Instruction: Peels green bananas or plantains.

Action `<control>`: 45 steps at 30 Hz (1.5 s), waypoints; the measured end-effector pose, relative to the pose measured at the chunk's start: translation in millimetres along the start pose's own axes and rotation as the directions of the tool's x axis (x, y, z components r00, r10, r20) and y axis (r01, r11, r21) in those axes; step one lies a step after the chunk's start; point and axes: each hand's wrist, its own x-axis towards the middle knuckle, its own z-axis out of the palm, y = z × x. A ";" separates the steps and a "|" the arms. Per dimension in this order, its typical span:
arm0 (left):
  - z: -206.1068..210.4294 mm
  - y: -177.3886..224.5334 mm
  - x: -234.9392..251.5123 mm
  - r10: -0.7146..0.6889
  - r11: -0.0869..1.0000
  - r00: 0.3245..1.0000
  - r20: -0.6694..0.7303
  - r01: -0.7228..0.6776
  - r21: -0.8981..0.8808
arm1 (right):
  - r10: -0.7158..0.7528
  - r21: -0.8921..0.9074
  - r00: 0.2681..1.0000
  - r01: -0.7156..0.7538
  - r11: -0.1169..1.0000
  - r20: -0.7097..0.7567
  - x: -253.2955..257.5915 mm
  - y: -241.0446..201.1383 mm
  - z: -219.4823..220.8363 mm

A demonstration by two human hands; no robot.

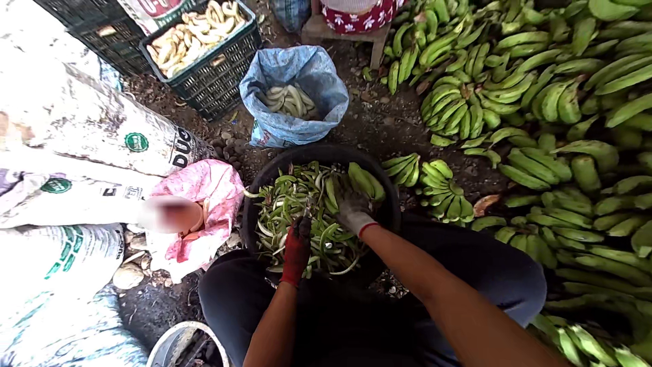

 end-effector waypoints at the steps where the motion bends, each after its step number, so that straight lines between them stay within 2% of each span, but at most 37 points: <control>1: 0.9 -2.1 -0.2 -0.007 1.000 1.000 0.003 0.007 -0.004 | 0.025 -0.071 0.998 -0.021 0.997 0.056 3.8 3.8 9.3; 5: 2.3 -5.6 -1.5 -0.045 0.999 0.998 0.036 0.046 -0.020 | 0.017 -0.118 0.994 -0.005 0.993 0.104 11.8 8.1 6.3; 12: 7.8 -9.8 -4.5 -0.092 0.996 0.991 0.092 0.093 -0.005 | 0.035 0.057 0.999 -0.035 0.998 -0.010 9.8 16.1 -8.9; 17: 11.9 -14.4 -5.9 -0.122 0.992 0.985 0.126 0.124 -0.011 | 0.003 0.138 1.000 -0.002 0.990 -0.010 4.4 24.4 -11.8; 21: 16.4 -14.8 -7.7 -0.134 0.988 0.981 0.138 0.144 -0.062 | 0.058 0.396 0.998 -0.061 0.916 0.019 -0.8 22.2 -25.9; 24: 18.8 -11.7 -7.7 -0.157 0.984 0.974 0.164 0.169 -0.062 | 0.061 0.669 0.998 -0.058 0.741 0.020 9.2 27.5 -31.2; 26: 17.2 -9.2 -6.1 -0.140 0.981 0.971 0.194 0.162 -0.105 | 0.056 0.839 0.998 0.000 0.545 -0.036 -0.1 23.7 -53.2; 28: 13.6 -1.1 -6.6 -0.089 0.975 0.975 0.203 0.127 -0.182 | 0.071 0.936 0.989 0.097 0.339 -0.129 -25.0 19.5 -82.7; 31: 4.4 15.4 -9.9 0.022 0.958 0.981 0.194 0.035 -0.285 | -0.051 0.944 0.950 0.299 -0.142 -0.309 -53.6 29.3 -107.3; 32: -0.6 22.6 -13.3 0.049 0.960 0.976 0.210 0.012 -0.280 | -0.086 0.913 0.934 0.315 -0.257 -0.346 -60.9 32.8 -112.4; 33: -3.6 28.9 -16.9 0.083 0.960 0.972 0.221 -0.019 -0.279 | -0.079 0.893 0.931 0.315 -0.321 -0.357 -65.6 34.9 -114.7; 36: -5.0 40.5 -32.0 0.229 0.950 0.954 0.194 -0.176 -0.259 | 0.123 0.900 0.957 0.290 -0.325 -0.264 -76.6 22.0 -109.2; 38: 0.3 39.8 -41.6 0.351 0.922 0.926 0.139 -0.316 -0.223 | 0.203 0.862 0.961 0.262 -0.434 -0.190 -80.9 12.1 -95.7; 40: 5.5 37.3 -47.3 0.449 0.893 0.885 0.123 -0.440 -0.095 | 0.270 0.800 0.958 0.232 -0.553 -0.091 -82.9 6.7 -81.6; 42: 9.2 38.0 -51.4 0.467 0.864 0.865 0.182 -0.490 0.112 | 0.310 0.761 0.951 0.196 -0.619 0.007 -84.8 3.8 -67.3; 45: 19.5 44.1 -56.0 0.390 0.833 0.884 0.257 -0.458 0.311 | 0.418 0.777 0.901 0.180 -0.603 0.116 -93.5 -2.4 -50.7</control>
